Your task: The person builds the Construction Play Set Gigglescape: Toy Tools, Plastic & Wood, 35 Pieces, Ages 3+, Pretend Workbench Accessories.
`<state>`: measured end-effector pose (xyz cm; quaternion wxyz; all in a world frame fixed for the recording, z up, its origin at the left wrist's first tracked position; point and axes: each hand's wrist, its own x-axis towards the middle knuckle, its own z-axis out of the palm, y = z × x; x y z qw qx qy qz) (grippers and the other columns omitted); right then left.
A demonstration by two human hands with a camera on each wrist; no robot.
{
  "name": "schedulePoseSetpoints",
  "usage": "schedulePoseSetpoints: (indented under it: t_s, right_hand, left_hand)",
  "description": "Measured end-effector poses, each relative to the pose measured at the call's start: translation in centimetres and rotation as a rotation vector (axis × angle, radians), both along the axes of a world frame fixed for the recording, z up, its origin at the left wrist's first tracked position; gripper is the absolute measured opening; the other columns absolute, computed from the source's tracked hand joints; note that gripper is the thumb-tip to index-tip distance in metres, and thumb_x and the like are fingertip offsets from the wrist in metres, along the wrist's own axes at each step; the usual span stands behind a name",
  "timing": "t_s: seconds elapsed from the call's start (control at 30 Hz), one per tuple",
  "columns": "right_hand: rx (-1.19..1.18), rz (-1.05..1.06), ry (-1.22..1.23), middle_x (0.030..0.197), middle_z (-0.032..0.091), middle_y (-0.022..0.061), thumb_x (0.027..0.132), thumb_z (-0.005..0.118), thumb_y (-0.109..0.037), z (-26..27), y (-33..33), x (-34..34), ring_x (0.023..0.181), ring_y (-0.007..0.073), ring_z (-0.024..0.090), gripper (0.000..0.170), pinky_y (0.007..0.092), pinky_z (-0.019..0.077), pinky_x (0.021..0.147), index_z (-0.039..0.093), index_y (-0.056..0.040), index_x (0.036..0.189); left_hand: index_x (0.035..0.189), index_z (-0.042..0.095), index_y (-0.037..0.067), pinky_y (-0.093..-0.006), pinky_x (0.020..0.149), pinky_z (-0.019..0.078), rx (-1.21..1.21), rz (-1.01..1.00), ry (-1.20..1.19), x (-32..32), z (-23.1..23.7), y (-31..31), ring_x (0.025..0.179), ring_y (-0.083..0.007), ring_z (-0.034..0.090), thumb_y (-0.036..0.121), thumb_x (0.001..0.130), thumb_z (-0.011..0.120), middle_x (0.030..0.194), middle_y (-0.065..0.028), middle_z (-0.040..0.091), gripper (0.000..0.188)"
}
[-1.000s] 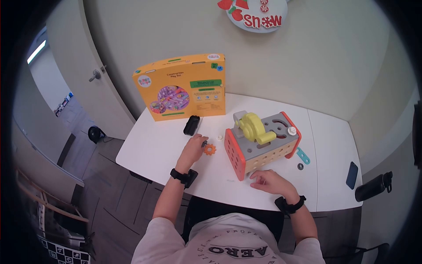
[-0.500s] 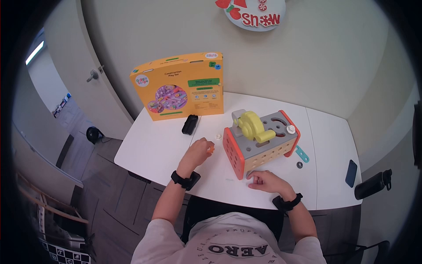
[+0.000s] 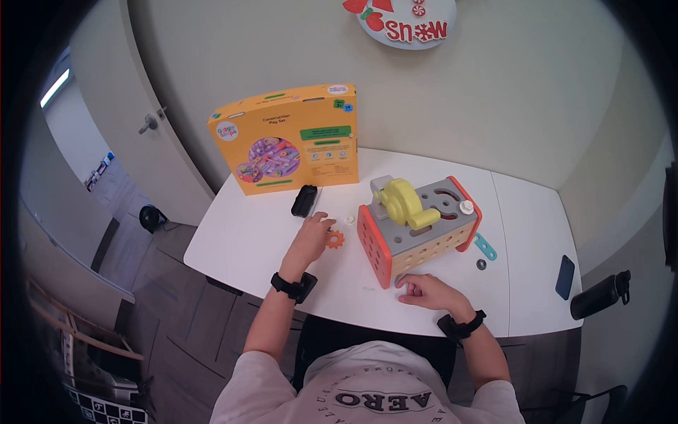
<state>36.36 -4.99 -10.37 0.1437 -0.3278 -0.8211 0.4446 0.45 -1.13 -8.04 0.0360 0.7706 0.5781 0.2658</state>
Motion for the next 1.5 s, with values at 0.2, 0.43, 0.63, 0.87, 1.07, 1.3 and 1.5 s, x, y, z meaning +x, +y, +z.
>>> schedulePoseSetpoints:
  t_s: [0.2, 0.43, 0.63, 0.87, 1.07, 1.3, 1.5]
  right_hand:
    - [0.015, 0.004, 0.007, 0.073, 0.065, 0.0068, 0.093, 0.078, -0.025, 0.0, -0.1, 0.1, 0.066, 0.0187, 0.064, 0.030, 0.0345, 0.0513, 0.063, 0.066, -0.0049, 0.113]
    - [-0.006, -0.006, 0.031, 0.077, 0.068, 0.0101, 0.093, 0.078, -0.028, -0.3, 0.6, 1.7, 0.069, 0.0229, 0.066, 0.030, 0.0366, 0.0528, 0.067, 0.069, -0.0028, 0.106]
    - [0.125, -0.308, -0.300, 0.082, 0.074, 0.0161, 0.087, 0.078, -0.024, 2.0, 2.5, 7.8, 0.081, 0.0328, 0.073, 0.022, 0.0415, 0.0552, 0.072, 0.071, -0.0029, 0.087]
    - [0.332, -0.778, -0.438, 0.103, 0.071, 0.0185, 0.082, 0.073, -0.004, 3.0, 5.1, 13.1, 0.093, 0.0345, 0.071, 0.024, 0.0428, 0.0567, 0.079, 0.069, -0.0030, 0.106]
    - [0.346, -0.706, -0.453, 0.118, 0.069, 0.0208, 0.079, 0.074, -0.002, 1.8, 8.1, 12.3, 0.112, 0.0395, 0.067, 0.043, 0.0456, 0.0561, 0.095, 0.069, -0.0047, 0.122]
    - [0.352, -0.717, -0.414, 0.117, 0.071, 0.0232, 0.078, 0.076, -0.003, 1.1, 8.5, 12.2, 0.110, 0.0406, 0.068, 0.043, 0.0455, 0.0560, 0.094, 0.070, 0.0003, 0.120]
    - [0.348, -0.778, -0.336, 0.113, 0.071, 0.0205, 0.081, 0.074, -0.004, 1.5, 7.1, 13.1, 0.106, 0.0394, 0.069, 0.037, 0.0447, 0.0562, 0.092, 0.070, -0.0033, 0.118]
  left_hand:
    - [0.120, 0.073, 0.000, -0.0444, 0.100, 0.0531, -0.125, -0.033, -0.023, -0.4, -0.3, 0.9, 0.113, -0.0415, 0.066, 0.002, 0.089, 0.070, 0.124, -0.0220, 0.069, 0.031]
    - [0.121, 0.073, 0.000, -0.0455, 0.104, 0.0509, -0.078, 0.011, 0.002, 0.8, 2.2, -0.8, 0.122, -0.0404, 0.061, 0.000, 0.087, 0.072, 0.133, -0.0202, 0.065, 0.034]
    - [0.124, 0.071, 0.001, -0.0447, 0.106, 0.0504, -0.081, -0.047, -0.044, 1.4, 2.1, -0.7, 0.124, -0.0399, 0.060, -0.003, 0.086, 0.072, 0.135, -0.0198, 0.064, 0.038]
    - [0.126, 0.069, 0.000, -0.0438, 0.103, 0.0522, -0.070, -0.134, -0.150, 3.1, 4.3, -1.9, 0.121, -0.0390, 0.062, -0.005, 0.088, 0.070, 0.133, -0.0193, 0.065, 0.039]
    - [0.125, 0.069, -0.002, -0.0436, 0.096, 0.0552, -0.059, -0.157, -0.192, 3.5, 5.2, -2.7, 0.114, -0.0387, 0.065, -0.005, 0.087, 0.071, 0.129, -0.0195, 0.066, 0.038]
    - [0.117, 0.072, -0.003, -0.0441, 0.096, 0.0548, -0.047, -0.084, -0.089, 1.6, 2.8, -1.0, 0.112, -0.0402, 0.066, -0.005, 0.085, 0.071, 0.122, -0.0200, 0.069, 0.032]
    - [0.117, 0.073, -0.002, -0.0441, 0.099, 0.0540, -0.104, -0.026, -0.055, 0.8, 0.6, -0.1, 0.114, -0.0396, 0.065, -0.002, 0.086, 0.072, 0.126, -0.0191, 0.069, 0.031]
